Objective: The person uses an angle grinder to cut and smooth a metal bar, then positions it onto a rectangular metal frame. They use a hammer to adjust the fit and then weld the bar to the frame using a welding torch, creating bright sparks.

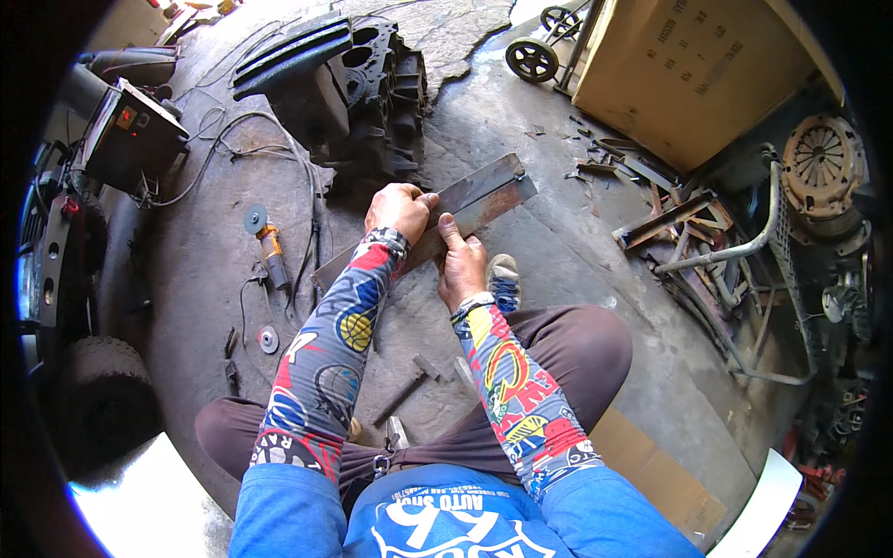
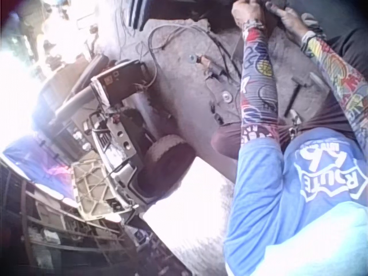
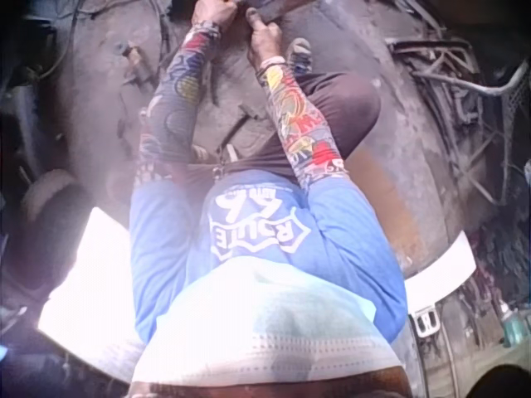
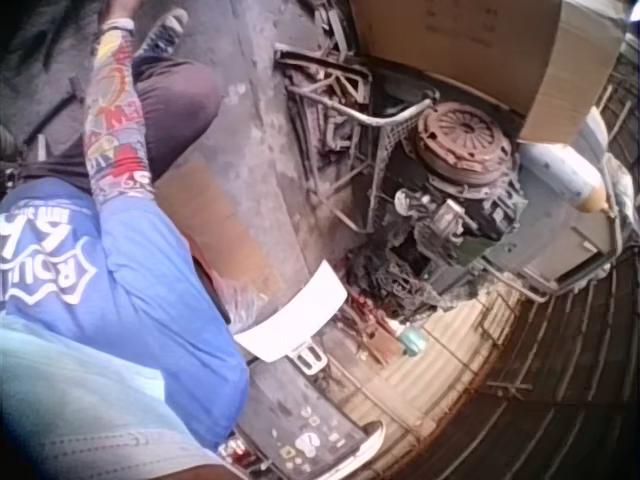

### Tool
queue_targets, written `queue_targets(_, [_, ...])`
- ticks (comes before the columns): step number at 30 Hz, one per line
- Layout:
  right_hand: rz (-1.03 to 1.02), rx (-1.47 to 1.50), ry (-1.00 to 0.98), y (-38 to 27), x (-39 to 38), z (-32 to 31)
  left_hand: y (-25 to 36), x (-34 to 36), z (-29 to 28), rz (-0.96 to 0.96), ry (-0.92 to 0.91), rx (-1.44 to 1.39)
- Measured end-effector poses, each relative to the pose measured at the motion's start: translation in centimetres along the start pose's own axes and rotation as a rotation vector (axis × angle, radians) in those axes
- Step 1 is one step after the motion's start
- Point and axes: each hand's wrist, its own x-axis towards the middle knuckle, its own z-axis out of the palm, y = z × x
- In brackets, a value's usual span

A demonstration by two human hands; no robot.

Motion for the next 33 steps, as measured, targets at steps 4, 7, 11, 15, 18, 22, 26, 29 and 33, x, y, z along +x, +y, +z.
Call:
queue_targets(4, [-0.005, -0.017, 0.011, -0.3, -0.6, -0.1, -0.4, -0.4, 0.2, 0.090, 0.010, 0.063])
queue_targets(7, [0.047, 0.081, -0.038, -1.0, -1.6, -1.0, -1.0, -1.5, 1.2, 0.207, 0.010, 0.072])
queue_targets(11, [0.074, -0.016, -0.050, -2.0, -2.6, -0.6, -1.1, -3.1, 1.8, 0.218, 0.051, 0.047])
queue_targets(15, [-0.064, -0.117, -0.209, -3.8, -4.3, 3.1, -1.2, -4.1, -2.6, 0.247, 0.142, -0.084])
queue_targets(18, [-0.171, -0.219, -0.365, -6.7, -6.3, 6.2, -0.7, -5.3, -7.8, 0.211, 0.059, -0.165])
queue_targets(22, [-0.135, -0.018, -0.459, -10.1, -8.1, 7.7, 1.5, -7.3, -11.1, 0.373, -0.100, -0.433])
queue_targets(26, [0.025, -0.023, -0.367, -10.6, -5.6, 4.8, 1.9, -6.0, -7.6, 0.337, -0.123, -0.390])
queue_targets(29, [0.227, -0.194, -0.171, -8.2, -1.5, 3.7, 0.4, -0.3, -2.8, 0.089, -0.318, -0.107])
queue_targets(33, [0.247, -0.243, -0.284, -6.3, 1.3, 2.7, -2.7, 4.8, -2.0, -0.158, -0.643, -0.292])
